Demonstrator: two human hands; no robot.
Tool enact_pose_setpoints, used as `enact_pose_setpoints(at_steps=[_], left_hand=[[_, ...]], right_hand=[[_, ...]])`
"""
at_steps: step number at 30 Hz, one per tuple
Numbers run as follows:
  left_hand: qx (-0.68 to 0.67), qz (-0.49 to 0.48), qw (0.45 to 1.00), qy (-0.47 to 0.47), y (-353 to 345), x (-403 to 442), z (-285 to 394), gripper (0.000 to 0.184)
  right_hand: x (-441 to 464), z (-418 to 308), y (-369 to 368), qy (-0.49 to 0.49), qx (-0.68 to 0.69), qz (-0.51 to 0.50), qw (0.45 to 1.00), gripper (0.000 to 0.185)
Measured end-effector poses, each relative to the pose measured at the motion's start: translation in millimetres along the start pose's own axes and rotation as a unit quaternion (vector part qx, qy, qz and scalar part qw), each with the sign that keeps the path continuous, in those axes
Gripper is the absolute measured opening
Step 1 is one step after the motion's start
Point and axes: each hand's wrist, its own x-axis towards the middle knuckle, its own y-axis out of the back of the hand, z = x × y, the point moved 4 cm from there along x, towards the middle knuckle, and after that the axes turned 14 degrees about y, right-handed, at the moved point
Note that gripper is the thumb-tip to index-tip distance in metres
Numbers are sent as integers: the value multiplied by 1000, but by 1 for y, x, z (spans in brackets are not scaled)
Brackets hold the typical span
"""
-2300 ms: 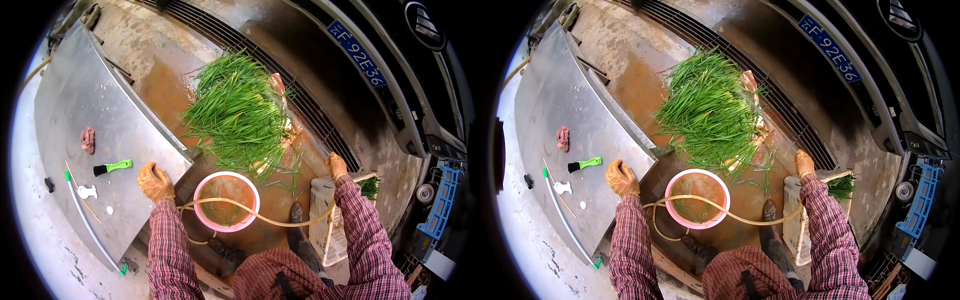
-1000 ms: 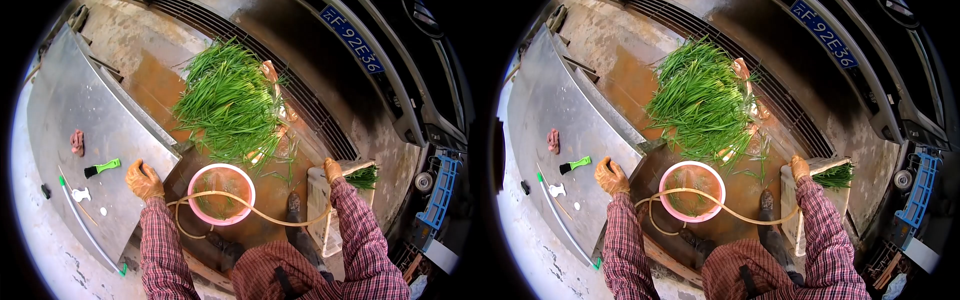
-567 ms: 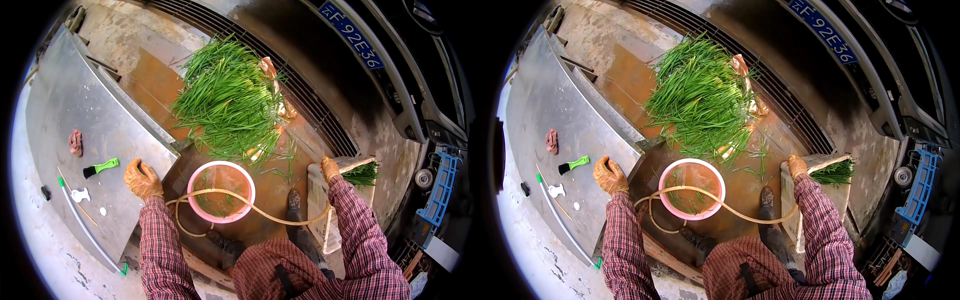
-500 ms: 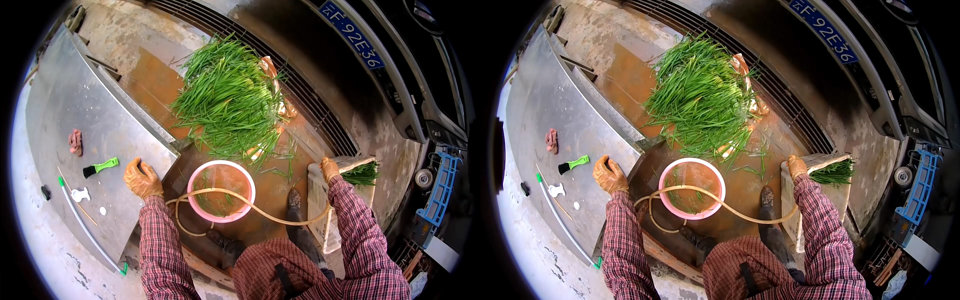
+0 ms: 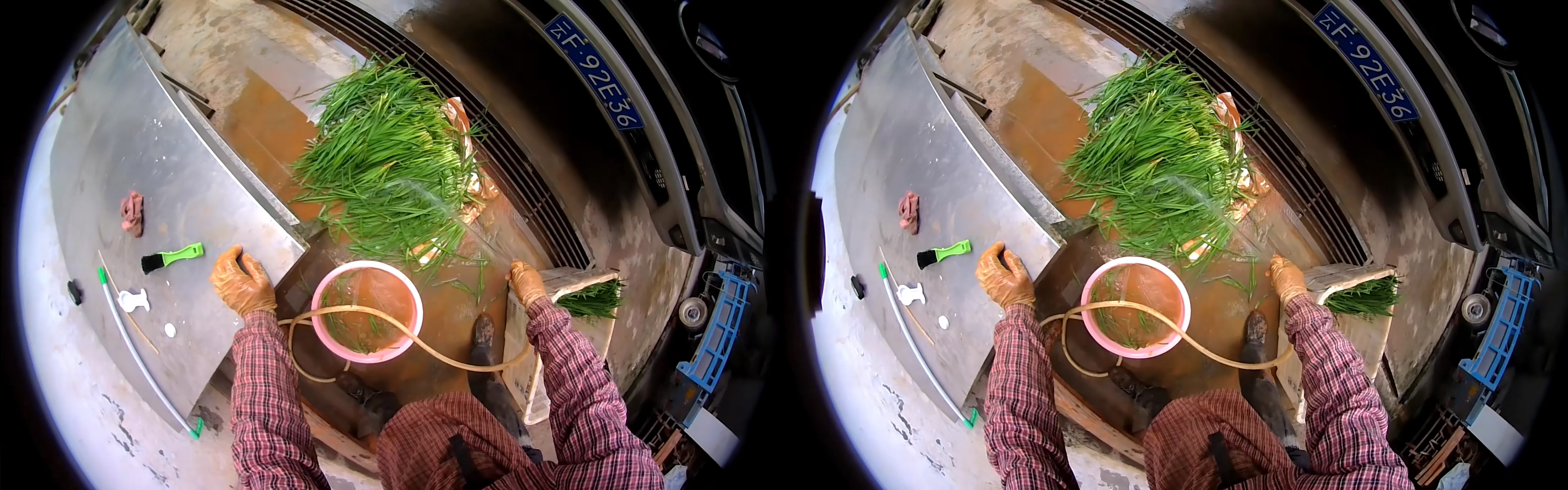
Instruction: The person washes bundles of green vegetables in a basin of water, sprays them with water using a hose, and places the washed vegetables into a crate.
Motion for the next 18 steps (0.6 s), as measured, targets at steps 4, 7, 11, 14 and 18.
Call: enact_pose_setpoints(at_steps=[4, 7, 11, 14, 18], left_hand=[[-5, -5, 1000, 4, -1, 0, -1, 23], [-4, 2, 1000, 0, 0, 0, -1, 22], [1, 0, 1000, 4, -1, 0, -1, 23], [3, -5, 1000, 10, -1, 0, -2, 23], [7, -7, 1000, 8, -2, 0, -2, 23]], right_hand=[[1, -65, 2, -1, -84, -52, 995, 47], [9, -79, -3, 22, -91, -53, 994, 48], [9, -96, -4, 26, -94, -51, 994, 49], [8, -99, -7, 39, -105, -55, 992, 50], [14, -87, -11, 46, -115, -53, 991, 50]])
